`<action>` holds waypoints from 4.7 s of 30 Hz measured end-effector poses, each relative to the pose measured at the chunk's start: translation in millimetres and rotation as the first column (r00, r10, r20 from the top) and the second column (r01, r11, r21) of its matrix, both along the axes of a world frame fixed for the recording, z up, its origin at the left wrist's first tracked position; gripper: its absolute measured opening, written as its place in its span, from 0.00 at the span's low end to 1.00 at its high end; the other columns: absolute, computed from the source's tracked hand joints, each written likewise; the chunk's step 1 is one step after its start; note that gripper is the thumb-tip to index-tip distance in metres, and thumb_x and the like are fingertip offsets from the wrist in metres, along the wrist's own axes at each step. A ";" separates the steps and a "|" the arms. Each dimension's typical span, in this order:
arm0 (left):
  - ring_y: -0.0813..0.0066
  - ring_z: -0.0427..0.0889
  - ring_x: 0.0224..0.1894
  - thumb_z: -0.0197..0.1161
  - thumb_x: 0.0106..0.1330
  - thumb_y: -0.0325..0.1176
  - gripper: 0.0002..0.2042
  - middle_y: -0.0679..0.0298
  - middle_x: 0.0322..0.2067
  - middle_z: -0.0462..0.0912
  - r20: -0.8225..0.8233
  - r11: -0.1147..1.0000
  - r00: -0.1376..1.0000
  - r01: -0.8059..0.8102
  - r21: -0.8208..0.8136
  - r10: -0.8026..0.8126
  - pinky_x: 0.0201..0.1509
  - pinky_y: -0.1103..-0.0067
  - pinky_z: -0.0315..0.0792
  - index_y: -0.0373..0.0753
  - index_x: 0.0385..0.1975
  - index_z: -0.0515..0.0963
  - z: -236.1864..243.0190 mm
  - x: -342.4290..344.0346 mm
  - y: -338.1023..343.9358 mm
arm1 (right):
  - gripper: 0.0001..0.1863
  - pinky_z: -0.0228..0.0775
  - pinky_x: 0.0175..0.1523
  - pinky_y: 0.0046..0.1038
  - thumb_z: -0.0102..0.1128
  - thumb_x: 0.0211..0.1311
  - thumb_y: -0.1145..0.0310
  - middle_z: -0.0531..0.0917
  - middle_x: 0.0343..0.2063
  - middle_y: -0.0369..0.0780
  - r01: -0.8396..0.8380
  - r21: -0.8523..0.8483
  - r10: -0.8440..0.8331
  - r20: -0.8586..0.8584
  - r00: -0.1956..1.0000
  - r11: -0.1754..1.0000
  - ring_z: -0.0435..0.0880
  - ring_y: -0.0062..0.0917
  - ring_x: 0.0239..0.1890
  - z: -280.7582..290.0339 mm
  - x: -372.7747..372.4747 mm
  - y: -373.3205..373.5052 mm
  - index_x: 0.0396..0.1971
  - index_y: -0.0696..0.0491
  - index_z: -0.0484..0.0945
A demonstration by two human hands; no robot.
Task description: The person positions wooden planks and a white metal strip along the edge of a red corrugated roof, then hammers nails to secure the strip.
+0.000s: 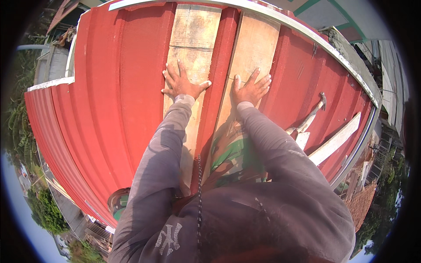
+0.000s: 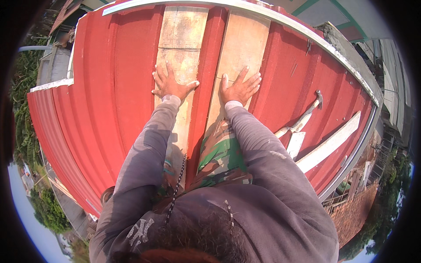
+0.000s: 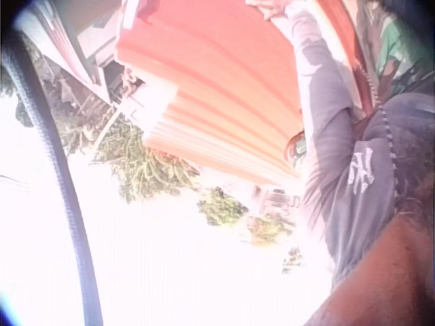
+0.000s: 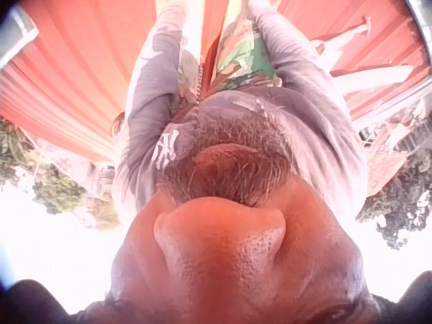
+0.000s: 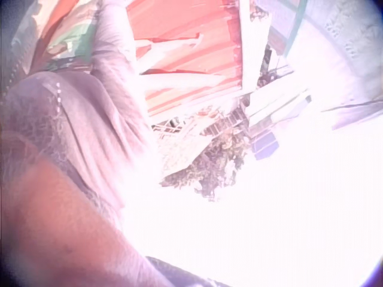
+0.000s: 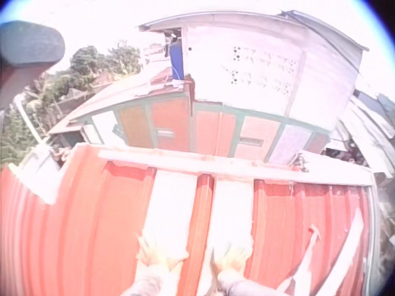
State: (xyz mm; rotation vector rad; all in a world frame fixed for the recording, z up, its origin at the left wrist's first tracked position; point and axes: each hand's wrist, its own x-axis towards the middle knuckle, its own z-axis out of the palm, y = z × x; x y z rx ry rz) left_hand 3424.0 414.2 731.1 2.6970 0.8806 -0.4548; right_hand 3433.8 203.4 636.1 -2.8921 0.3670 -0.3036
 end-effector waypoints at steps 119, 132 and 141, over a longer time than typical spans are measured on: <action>0.32 0.45 0.80 0.84 0.46 0.63 0.69 0.33 0.78 0.45 0.315 0.953 0.903 0.304 0.010 -0.291 0.81 0.47 0.52 0.36 0.82 0.47 -42.5 -58.3 23.8 | 0.52 0.38 0.80 0.64 0.58 0.70 0.35 0.41 0.80 0.65 -0.030 0.156 0.040 -0.061 0.997 0.987 0.39 0.63 0.82 19.1 -5.1 -12.1 0.83 0.49 0.50; 0.34 0.73 0.63 0.81 0.56 0.55 0.54 0.36 0.66 0.63 -0.284 0.818 0.781 0.574 -0.020 -0.555 0.69 0.57 0.74 0.36 0.79 0.60 17.8 -7.8 38.8 | 0.51 0.42 0.79 0.64 0.54 0.71 0.33 0.42 0.80 0.65 -0.022 0.079 0.028 -0.072 0.997 0.997 0.41 0.62 0.82 13.9 -4.9 -12.9 0.83 0.48 0.50; 0.46 0.79 0.61 0.74 0.67 0.45 0.28 0.47 0.61 0.74 -0.114 0.626 0.617 0.775 -0.082 -0.779 0.66 0.61 0.76 0.35 0.61 0.78 26.8 86.1 100.2 | 0.52 0.41 0.80 0.63 0.56 0.69 0.33 0.42 0.80 0.63 -0.001 0.116 0.005 -0.038 0.999 0.993 0.42 0.62 0.82 14.2 -3.9 -10.8 0.83 0.46 0.50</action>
